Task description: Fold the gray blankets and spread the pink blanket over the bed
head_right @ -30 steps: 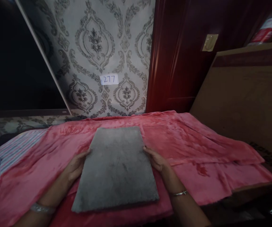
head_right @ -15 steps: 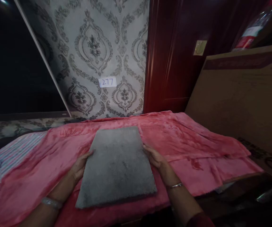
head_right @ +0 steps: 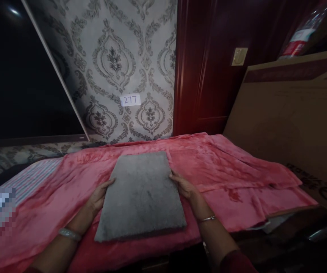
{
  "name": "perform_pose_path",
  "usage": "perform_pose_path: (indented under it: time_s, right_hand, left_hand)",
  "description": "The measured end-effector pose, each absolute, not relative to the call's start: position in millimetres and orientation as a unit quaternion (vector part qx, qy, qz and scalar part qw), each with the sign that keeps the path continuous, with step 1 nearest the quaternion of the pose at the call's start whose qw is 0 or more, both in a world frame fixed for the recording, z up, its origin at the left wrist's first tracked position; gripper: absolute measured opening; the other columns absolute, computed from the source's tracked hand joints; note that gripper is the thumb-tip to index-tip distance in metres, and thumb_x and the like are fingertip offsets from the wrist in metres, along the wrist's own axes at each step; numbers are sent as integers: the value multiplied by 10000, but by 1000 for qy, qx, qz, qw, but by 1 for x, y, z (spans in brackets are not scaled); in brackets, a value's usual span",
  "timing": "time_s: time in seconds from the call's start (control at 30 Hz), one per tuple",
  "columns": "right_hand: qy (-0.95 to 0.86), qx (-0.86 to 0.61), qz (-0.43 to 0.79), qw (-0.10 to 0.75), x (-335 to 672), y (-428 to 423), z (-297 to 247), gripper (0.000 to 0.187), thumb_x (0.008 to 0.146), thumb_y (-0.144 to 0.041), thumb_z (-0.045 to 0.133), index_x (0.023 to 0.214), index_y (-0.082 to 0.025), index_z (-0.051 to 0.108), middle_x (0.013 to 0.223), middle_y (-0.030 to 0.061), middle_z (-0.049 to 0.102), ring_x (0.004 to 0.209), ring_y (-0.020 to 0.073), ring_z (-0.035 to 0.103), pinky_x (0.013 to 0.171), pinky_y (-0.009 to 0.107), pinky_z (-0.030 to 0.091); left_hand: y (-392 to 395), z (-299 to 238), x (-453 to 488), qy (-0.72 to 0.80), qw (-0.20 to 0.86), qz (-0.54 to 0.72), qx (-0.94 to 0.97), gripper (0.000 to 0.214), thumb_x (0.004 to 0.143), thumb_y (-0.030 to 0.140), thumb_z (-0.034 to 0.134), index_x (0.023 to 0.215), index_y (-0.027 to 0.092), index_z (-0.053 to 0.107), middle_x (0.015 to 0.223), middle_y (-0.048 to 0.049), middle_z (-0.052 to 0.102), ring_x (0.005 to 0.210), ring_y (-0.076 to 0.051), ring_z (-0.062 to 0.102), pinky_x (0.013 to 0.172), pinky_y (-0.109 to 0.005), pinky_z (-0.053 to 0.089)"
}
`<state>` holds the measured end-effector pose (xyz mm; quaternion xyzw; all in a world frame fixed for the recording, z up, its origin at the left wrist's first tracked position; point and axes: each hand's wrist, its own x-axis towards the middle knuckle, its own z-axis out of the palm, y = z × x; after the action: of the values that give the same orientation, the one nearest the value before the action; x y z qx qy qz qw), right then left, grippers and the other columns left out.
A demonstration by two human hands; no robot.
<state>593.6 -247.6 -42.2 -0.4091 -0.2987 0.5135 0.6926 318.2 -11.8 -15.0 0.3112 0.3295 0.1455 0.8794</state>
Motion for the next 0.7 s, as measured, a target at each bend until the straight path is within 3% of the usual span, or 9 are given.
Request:
perform_pose_path:
  time_s: [0.23,0.47,0.7]
  right_hand:
    - [-301,-403,518,692,598,-245,-48,539,787,-326,789,1289,-225,621,1326,85,669,1103,227,677,1030,389,496]
    - [-289,-404,527,689,600,-245,-47,436,811,-331,779,1209,-198,664,1280,100,693,1076,214,689,1040,370,493]
    - [-311,-402,527,682,597,-243,-47,527,779,-382,821,1260,-243,655,1315,69,677,1145,208,665,1085,378,454]
  left_hand:
    - [-19,-6,321,354,867,160,312,482,897,130,575,1368,35,549,854,-137,790,710,-254,770,800,-350,627]
    - [-24,-2,323,355,850,166,353,383,846,108,661,1223,49,640,841,-145,788,724,-260,771,743,-330,635]
    - [-24,-2,321,368,859,138,328,348,859,147,655,1198,67,660,882,-151,790,722,-271,771,743,-354,642]
